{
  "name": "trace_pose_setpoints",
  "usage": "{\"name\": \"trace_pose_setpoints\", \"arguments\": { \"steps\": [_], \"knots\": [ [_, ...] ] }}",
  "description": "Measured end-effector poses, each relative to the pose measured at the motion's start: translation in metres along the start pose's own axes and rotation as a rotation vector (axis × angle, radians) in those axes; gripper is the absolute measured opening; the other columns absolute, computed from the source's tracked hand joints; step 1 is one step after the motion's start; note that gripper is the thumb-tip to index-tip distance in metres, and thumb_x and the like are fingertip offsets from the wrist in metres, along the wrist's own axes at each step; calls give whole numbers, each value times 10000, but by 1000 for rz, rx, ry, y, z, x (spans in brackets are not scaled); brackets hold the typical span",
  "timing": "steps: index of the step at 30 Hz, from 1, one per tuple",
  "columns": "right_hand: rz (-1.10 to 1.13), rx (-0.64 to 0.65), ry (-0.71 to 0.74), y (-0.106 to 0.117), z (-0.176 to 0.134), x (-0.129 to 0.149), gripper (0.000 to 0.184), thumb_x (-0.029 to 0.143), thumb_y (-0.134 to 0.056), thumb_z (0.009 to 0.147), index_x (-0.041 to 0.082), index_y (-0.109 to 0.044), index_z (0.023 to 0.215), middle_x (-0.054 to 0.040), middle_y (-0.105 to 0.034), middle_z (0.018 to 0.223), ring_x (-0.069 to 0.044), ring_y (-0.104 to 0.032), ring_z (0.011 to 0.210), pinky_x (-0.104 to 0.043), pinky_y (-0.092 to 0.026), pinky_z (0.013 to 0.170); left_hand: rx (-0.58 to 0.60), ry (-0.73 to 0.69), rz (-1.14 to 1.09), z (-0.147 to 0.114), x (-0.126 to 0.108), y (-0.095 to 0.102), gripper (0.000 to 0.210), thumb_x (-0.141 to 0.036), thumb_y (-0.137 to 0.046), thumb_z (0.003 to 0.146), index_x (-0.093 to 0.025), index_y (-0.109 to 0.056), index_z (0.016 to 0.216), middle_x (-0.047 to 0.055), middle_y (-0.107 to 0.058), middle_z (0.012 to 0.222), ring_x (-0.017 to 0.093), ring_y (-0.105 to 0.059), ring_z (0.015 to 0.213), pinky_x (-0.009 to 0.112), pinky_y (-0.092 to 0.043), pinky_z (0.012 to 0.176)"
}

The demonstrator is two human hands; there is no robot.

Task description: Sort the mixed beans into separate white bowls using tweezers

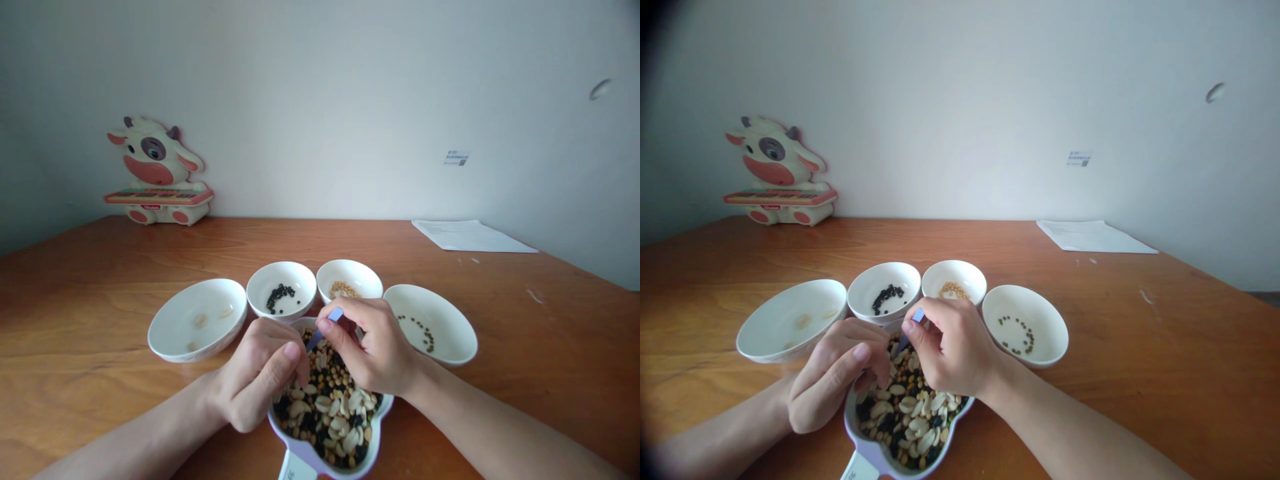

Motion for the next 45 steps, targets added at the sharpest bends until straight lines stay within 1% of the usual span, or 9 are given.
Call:
{"name": "trace_pose_setpoints", "arguments": {
  "steps": [3, 9, 14, 17, 21, 26, 33, 39, 45],
  "knots": [
    [0, -17, 3, 1, -1, 0, 152, 187, -537, 876, 140, -610, 751, 7, -545, 600, -108, -475, 535, -250, -341, 523, 2, -4, -7, 1, -1, 0, 587, -350, -228, 1035, -105, -596, 648, 30, -495, 495, 104, -459, 498, 238, -378, 546],
    [-65, -146, -71, 10, 0, -5, 171, 229, -507, 935, 161, -627, 835, -18, -608, 677, -134, -532, 604, -252, -385, 566, 5, -33, 5, 2, -3, 0, 567, -309, -236, 1033, -111, -594, 641, 28, -493, 490, 107, -454, 493, 243, -377, 544],
    [-93, -12, -87, 0, 2, -11, 159, 196, -514, 925, 161, -624, 816, -25, -648, 724, -147, -578, 669, -257, -413, 625, 0, -24, -9, 2, -2, 0, 559, -305, -247, 1027, -109, -598, 639, 29, -490, 490, 110, -450, 489, 250, -365, 536],
    [-88, 13, -83, -2, 1, -13, 136, 162, -517, 896, 157, -609, 796, -23, -646, 719, -147, -572, 666, -260, -409, 624, -4, -20, -11, 2, -2, 0, 557, -304, -248, 1026, -110, -596, 638, 28, -488, 489, 111, -448, 487, 253, -360, 533],
    [-39, -2, -53, 1, 0, -9, 170, 184, -511, 874, 154, -570, 718, -2, -566, 622, -129, -509, 577, -257, -363, 559, -6, -20, -5, 2, -2, 0, 563, -310, -244, 1028, -109, -596, 637, 29, -487, 489, 110, -452, 488, 249, -368, 539],
    [18, -101, -2, 10, 0, -1, 213, 232, -491, 888, 158, -557, 700, 23, -464, 546, -117, -445, 508, -257, -322, 510, 9, -21, -1, 2, -3, 0, 561, -300, -238, 1028, -109, -596, 640, 33, -494, 499, 112, -451, 497, 248, -372, 544],
    [-50, 7, -27, 2, 1, -4, 166, 207, -502, 878, 158, -583, 742, -14, -568, 621, -139, -507, 575, -263, -369, 549, -5, -28, -3, 3, -4, 0, 551, -291, -254, 1023, -115, -600, 632, 32, -489, 486, 121, -442, 491, 259, -364, 540],
    [-31, -45, -16, 5, 1, -3, 188, 219, -499, 879, 158, -571, 717, 2, -527, 587, -131, -488, 551, -262, -355, 534, 9, -34, -2, 2, -4, 0, 536, -289, -254, 1021, -114, -592, 643, 31, -495, 495, 115, -444, 498, 256, -367, 548],
    [-32, 20, -10, 0, 1, -4, 159, 190, -513, 868, 138, -602, 747, -21, -591, 636, -136, -524, 592, -266, -382, 571, 4, -31, -2, 3, -4, 0, 544, -288, -255, 1022, -113, -601, 640, 36, -506, 493, 117, -454, 495, 252, -375, 542]
  ]
}}
Point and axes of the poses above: each hand's wrist, its own z-axis towards the middle knuckle, its own y-axis out of the back of the hand, x = y × z, the point moved 6 cm from there along z, towards the middle knuckle
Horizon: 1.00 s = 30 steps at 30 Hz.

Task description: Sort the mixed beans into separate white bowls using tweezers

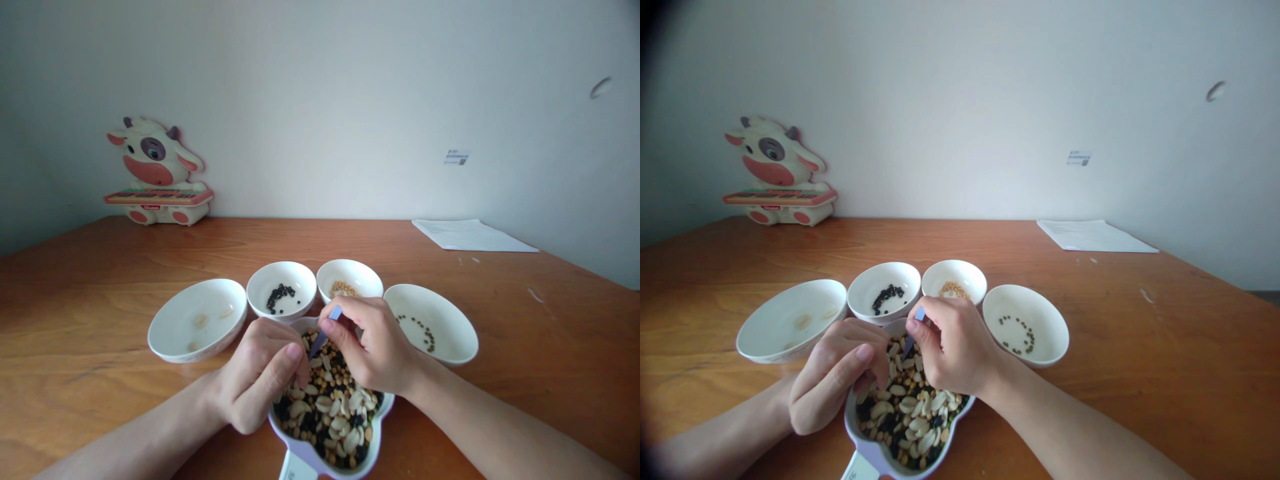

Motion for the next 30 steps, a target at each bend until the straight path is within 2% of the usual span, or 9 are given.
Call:
{"name": "trace_pose_setpoints", "arguments": {
  "steps": [7, 24, 30],
  "knots": [
    [-5, -5, 10, 0, 0, 2, 140, 159, -527, 865, 134, -617, 761, -19, -619, 658, -127, -547, 604, -254, -392, 587, 2, -1, 5, -2, 2, -1, 547, -285, -251, 1021, -110, -598, 636, 33, -497, 491, 112, -443, 490, 257, -359, 538],
    [21, -179, 10, 12, -2, 4, 176, 190, -526, 885, 132, -618, 746, -11, -559, 599, -122, -501, 538, -254, -360, 519, 11, -12, 21, -2, 3, -1, 529, -280, -251, 1021, -117, -582, 641, 25, -499, 494, 105, -444, 477, 243, -368, 526],
    [34, -151, -18, 9, -1, 0, 187, 206, -520, 893, 138, -611, 745, -3, -550, 591, -118, -492, 527, -251, -349, 509, 13, -10, 47, -1, 2, -2, 531, -284, -256, 1020, -121, -587, 638, 25, -518, 486, 102, -451, 462, 234, -376, 511]
  ]
}}
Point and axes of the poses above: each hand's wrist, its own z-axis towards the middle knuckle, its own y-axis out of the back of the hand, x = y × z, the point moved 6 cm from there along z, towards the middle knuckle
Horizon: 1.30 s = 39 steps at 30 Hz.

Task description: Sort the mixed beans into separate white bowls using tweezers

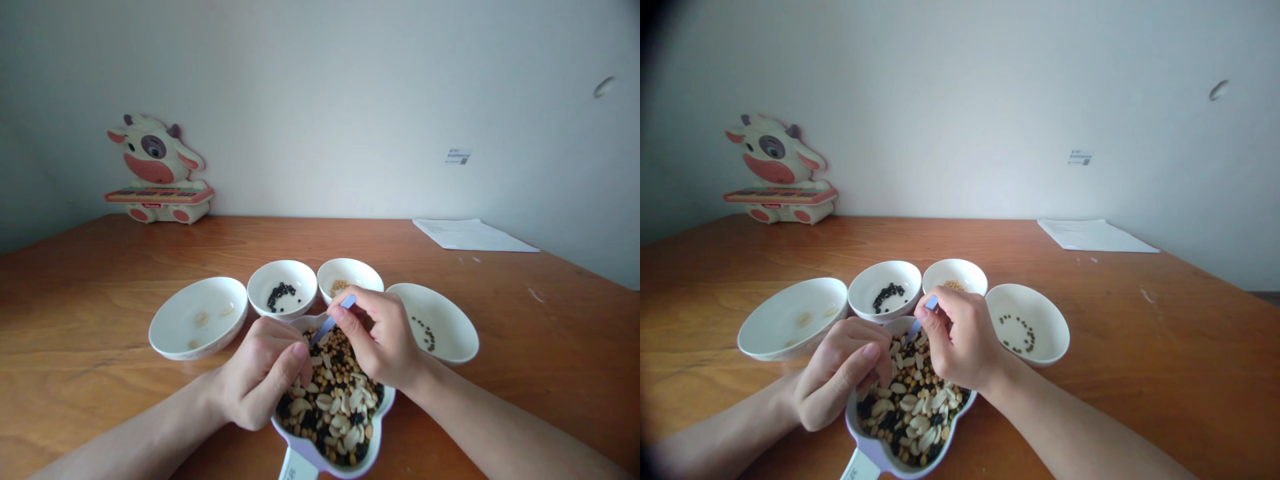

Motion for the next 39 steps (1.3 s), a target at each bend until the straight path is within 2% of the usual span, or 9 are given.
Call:
{"name": "trace_pose_setpoints", "arguments": {
  "steps": [7, 18, 29, 35, 39],
  "knots": [
    [-25, 168, -11, -11, 1, -2, 153, 182, -518, 873, 141, -612, 759, -21, -604, 653, -138, -541, 611, -261, -392, 589, 6, -32, 0, 2, -5, 0, 506, -261, -259, 1017, -130, -578, 646, 20, -517, 483, 105, -455, 459, 234, -375, 509],
    [-11, 125, 20, -10, 1, -1, 162, 169, -514, 873, 146, -597, 736, -16, -605, 649, -129, -542, 605, -252, -394, 591, -9, -42, 33, 2, -4, -1, 500, -248, -260, 1011, -136, -550, 619, 15, -495, 465, 101, -429, 443, 240, -353, 496],
    [-39, 168, -20, -11, 0, -3, 155, 194, -515, 880, 153, -603, 761, -18, -615, 668, -138, -543, 617, -263, -392, 594, 2, -39, 47, 2, -2, -2, 484, -226, -266, 1005, -139, -561, 632, 18, -498, 475, 109, -427, 455, 248, -352, 497],
    [-34, 146, 5, -10, 0, -1, 151, 182, -517, 875, 154, -600, 752, -17, -605, 659, -138, -537, 612, -264, -392, 590, 27, -19, 48, 3, -3, -3, 502, -235, -256, 1010, -136, -573, 634, 27, -516, 482, 111, -434, 456, 253, -360, 504],
    [-30, 142, 11, -9, -1, -1, 147, 178, -519, 869, 153, -603, 751, -18, -607, 653, -138, -537, 605, -264, -392, 585, 87, -38, 125, 4, -6, -6, 492, -242, -250, 1018, -142, -532, 627, 31, -528, 507, 111, -436, 464, 256, -357, 508]
  ]
}}
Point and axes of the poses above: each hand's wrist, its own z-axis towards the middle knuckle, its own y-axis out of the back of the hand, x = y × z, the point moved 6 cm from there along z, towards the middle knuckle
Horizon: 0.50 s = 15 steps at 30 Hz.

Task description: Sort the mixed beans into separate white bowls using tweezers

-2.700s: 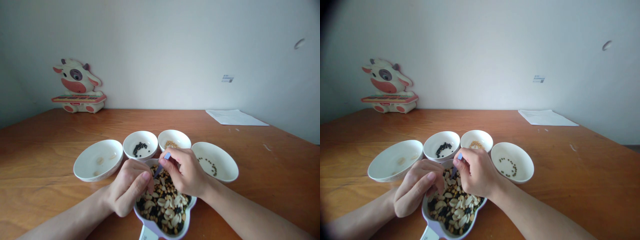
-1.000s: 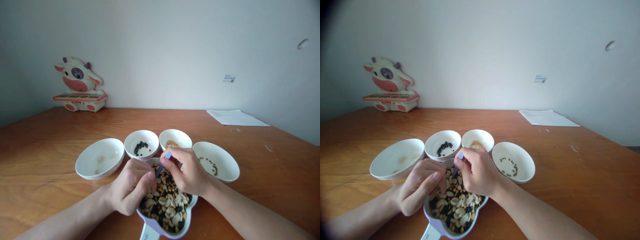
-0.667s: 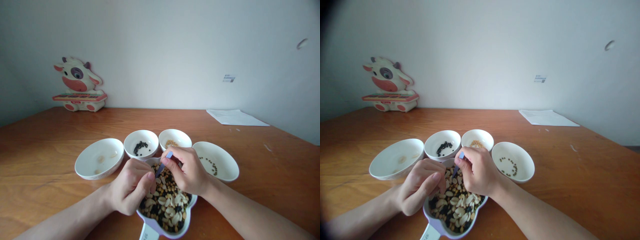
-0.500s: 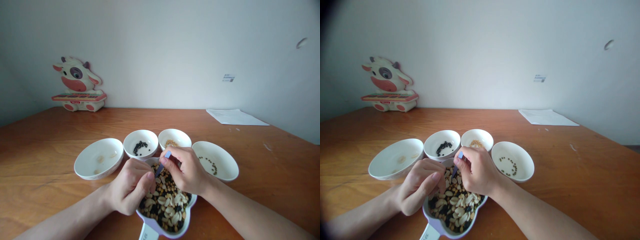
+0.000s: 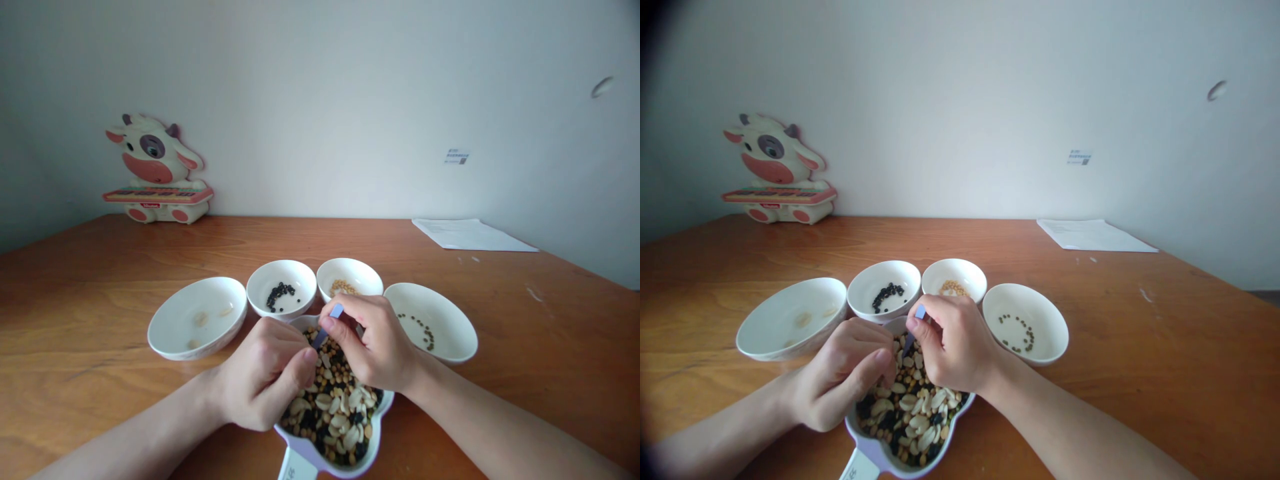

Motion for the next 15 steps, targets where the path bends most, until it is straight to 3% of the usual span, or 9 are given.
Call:
{"name": "trace_pose_setpoints", "arguments": {
  "steps": [3, 15],
  "knots": [
    [6, 10, 6, -1, 0, 0, 148, 176, -519, 866, 144, -609, 753, -21, -607, 647, -137, -541, 602, -264, -390, 585, 43, -44, 67, 1, -2, -3, 477, -232, -253, 1014, -145, -510, 622, 28, -509, 499, 113, -422, 458, 265, -330, 498],
    [29, -4, 34, 0, 0, 2, 166, 181, -500, 874, 145, -605, 750, -28, -609, 640, -142, -546, 594, -267, -398, 577, 34, -19, 24, -1, 1, -1, 468, -232, -254, 1012, -147, -508, 628, 30, -521, 514, 111, -425, 462, 256, -354, 503]
  ]
}}
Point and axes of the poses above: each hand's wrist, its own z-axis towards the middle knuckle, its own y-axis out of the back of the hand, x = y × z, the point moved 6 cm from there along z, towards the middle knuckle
